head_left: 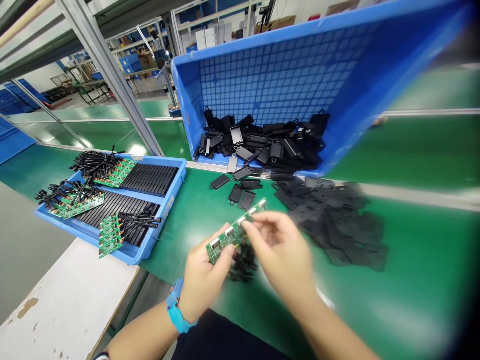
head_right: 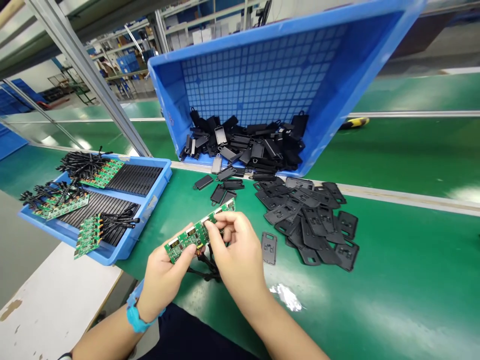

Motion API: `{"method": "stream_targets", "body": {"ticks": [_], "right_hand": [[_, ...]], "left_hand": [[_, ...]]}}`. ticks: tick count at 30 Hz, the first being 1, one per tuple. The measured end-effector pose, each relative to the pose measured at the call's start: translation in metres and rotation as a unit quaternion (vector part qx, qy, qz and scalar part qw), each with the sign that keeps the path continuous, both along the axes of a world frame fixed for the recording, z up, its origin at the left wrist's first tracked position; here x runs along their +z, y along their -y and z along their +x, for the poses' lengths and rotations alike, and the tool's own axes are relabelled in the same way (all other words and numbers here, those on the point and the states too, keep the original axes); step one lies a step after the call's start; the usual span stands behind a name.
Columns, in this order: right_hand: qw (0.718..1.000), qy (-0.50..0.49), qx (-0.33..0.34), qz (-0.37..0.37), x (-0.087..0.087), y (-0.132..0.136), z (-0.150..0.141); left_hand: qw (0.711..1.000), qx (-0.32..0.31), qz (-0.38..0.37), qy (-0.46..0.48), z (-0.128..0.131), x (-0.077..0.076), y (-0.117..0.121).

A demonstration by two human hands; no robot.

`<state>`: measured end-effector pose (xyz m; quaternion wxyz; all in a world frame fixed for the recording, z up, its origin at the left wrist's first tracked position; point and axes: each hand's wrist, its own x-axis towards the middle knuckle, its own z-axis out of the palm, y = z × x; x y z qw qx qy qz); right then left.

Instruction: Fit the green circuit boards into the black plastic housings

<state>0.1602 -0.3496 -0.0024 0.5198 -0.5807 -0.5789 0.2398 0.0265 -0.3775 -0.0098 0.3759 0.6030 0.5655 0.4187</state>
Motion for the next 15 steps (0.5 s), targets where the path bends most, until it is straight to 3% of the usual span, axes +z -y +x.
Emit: {"method": "stream_targets", "body": {"ticks": [9,12,15], "right_hand": [[0.973,0.119,-0.024,0.196,-0.012,0.009,-0.003],[0.974,0.117,-0.025,0.191,-0.009,0.007,-0.002],[0.988,0.095,0.015,0.124,-0.003,0.003,0.002]], "left_hand": [[1.000,-0.011,0.020,-0.008,0.001,-0.002,0.000],[0.999,-0.011,0.029,-0.015,0.001,-0.001,0.001],[0.999,-0.011,0.034,-0.024,0.000,-0.002,0.002]]}}
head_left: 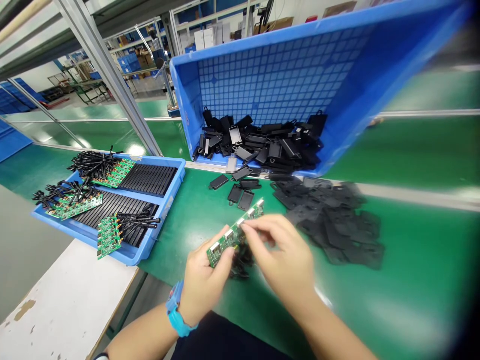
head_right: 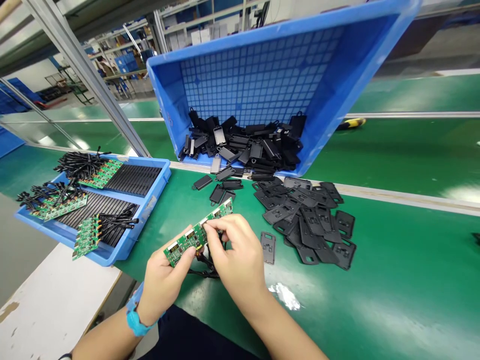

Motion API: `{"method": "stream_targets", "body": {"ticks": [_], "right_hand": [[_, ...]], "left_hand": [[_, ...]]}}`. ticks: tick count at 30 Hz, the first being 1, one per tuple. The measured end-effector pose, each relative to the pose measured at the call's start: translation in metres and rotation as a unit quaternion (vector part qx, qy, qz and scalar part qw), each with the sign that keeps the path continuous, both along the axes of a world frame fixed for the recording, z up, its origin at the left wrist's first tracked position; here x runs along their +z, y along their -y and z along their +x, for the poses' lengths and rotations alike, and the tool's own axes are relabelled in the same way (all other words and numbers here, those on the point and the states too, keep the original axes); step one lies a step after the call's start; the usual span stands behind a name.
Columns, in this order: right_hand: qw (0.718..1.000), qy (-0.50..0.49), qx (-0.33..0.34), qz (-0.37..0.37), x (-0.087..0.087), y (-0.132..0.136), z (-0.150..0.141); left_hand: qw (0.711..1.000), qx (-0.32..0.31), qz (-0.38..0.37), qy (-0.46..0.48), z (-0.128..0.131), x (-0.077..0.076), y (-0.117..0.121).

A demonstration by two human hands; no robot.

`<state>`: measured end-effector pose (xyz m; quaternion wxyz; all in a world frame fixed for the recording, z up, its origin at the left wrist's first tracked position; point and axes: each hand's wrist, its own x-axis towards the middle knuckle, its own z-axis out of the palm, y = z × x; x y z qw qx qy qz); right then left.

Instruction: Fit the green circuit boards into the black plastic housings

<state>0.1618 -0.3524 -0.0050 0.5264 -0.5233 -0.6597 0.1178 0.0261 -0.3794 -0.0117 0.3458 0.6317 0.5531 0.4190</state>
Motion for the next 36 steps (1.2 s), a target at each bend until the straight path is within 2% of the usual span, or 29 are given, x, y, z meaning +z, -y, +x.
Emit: {"method": "stream_targets", "body": {"ticks": [6,9,14,18,23,28,31,36], "right_hand": [[0.989,-0.048,0.076,-0.117,0.005,0.006,0.005],[0.981,-0.101,0.039,-0.161,0.003,0.006,0.009],[0.967,-0.163,-0.006,-0.196,-0.003,-0.010,0.014],[0.961,-0.217,-0.026,-0.169,-0.007,-0.013,0.011],[0.993,-0.102,-0.029,-0.060,-0.008,-0.007,0.012],[0.996,-0.071,-0.056,0.005,-0.008,-0.003,0.012],[0.996,-0.071,-0.052,0.007,-0.006,-0.004,0.013],[0.997,-0.036,-0.017,-0.065,-0.003,-0.001,0.019]], "left_hand": [[0.999,0.035,-0.023,0.016,-0.002,-0.004,0.000],[0.998,0.037,-0.033,0.027,-0.002,-0.004,-0.001],[0.998,0.026,-0.054,0.036,-0.001,-0.003,0.001],[0.998,0.028,-0.047,0.026,0.001,-0.004,0.003],[0.999,0.021,-0.032,0.006,0.000,-0.005,0.003],[0.999,0.024,-0.026,-0.003,0.000,-0.003,0.005],[1.000,0.015,-0.027,-0.001,0.000,-0.001,0.006],[0.998,0.043,-0.041,0.014,0.000,-0.004,0.006]]}}
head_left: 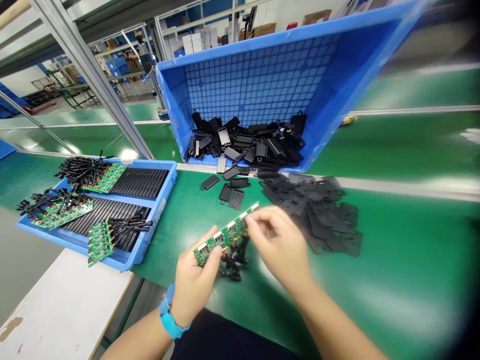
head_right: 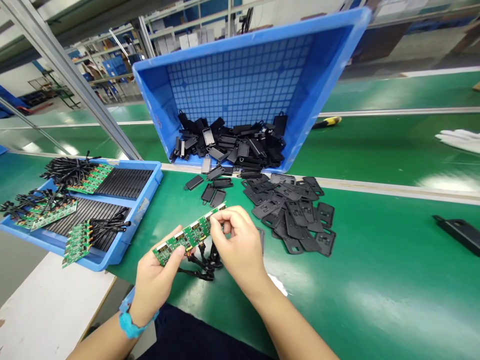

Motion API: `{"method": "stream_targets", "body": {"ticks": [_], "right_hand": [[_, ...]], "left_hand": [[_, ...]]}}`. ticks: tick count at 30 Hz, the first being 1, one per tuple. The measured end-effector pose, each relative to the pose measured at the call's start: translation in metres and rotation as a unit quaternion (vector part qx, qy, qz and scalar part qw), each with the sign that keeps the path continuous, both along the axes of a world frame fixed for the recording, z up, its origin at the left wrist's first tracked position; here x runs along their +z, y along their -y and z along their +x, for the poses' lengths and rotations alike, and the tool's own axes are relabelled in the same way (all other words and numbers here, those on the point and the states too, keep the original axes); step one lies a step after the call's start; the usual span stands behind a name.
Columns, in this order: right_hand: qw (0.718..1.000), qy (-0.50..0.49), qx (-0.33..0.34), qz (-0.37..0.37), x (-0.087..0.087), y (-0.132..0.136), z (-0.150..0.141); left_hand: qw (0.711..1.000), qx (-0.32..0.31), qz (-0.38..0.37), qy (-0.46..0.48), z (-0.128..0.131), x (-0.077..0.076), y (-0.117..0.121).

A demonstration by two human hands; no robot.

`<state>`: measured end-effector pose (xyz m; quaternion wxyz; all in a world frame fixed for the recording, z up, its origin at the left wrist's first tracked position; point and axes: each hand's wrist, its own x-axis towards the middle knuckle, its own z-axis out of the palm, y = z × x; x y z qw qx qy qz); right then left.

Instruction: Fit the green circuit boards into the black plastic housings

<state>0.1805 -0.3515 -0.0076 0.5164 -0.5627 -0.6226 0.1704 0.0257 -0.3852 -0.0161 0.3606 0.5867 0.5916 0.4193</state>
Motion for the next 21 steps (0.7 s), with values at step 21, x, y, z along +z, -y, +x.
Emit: {"method": "stream_targets", "body": {"ticks": [21], "right_hand": [[0.996,-0.082,-0.027,-0.027,-0.006,-0.010,0.015]], "left_hand": [[1.000,-0.023,0.005,0.008,-0.001,0.004,0.004]]}}
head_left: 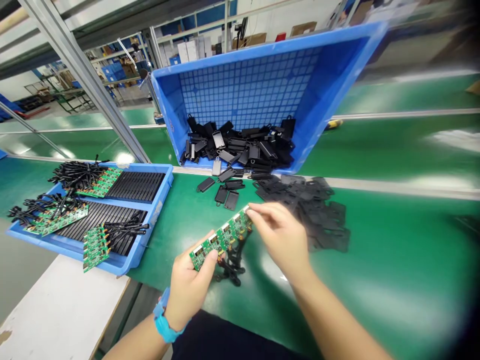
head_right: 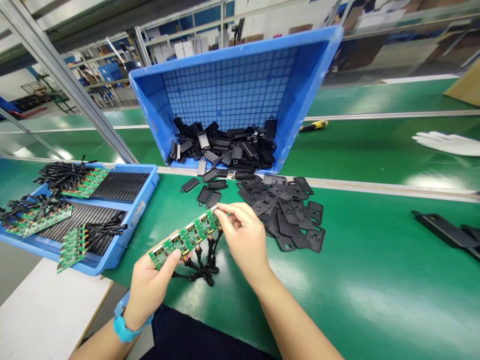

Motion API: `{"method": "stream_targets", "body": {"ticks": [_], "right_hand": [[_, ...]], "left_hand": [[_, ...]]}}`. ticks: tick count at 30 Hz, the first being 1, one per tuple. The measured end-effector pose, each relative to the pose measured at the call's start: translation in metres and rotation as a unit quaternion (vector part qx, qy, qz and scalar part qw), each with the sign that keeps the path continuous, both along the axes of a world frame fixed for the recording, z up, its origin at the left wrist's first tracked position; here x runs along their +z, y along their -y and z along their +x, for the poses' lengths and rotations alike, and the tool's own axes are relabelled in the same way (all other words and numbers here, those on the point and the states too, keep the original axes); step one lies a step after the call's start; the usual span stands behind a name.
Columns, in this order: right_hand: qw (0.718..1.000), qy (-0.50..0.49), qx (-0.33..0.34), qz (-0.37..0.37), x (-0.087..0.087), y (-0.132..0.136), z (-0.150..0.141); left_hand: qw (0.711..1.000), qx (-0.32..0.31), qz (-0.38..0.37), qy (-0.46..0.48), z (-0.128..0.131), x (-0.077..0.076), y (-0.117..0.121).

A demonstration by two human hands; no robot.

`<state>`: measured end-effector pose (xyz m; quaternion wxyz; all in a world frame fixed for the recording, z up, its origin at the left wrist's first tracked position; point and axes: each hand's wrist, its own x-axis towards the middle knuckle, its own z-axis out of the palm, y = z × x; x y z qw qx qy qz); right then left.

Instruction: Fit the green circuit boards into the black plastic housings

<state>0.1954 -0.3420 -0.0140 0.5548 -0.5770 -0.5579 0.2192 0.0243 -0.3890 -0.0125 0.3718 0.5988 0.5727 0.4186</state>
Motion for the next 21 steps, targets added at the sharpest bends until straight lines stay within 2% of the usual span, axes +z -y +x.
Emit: {"method": "stream_targets", "body": {"ticks": [7,14,21], "right_hand": [[0.995,0.066,-0.037,0.060,0.001,0.004,0.002],[0.992,0.105,0.067,0.011,0.004,-0.003,0.015],[0.984,0.147,0.096,0.005,0.010,-0.006,0.025]], "left_hand": [[1.000,-0.011,-0.001,-0.020,0.000,0.000,0.001],[0.999,-0.010,0.024,-0.031,-0.004,0.000,0.001],[0.998,-0.038,0.027,-0.045,-0.010,-0.001,-0.001]]}}
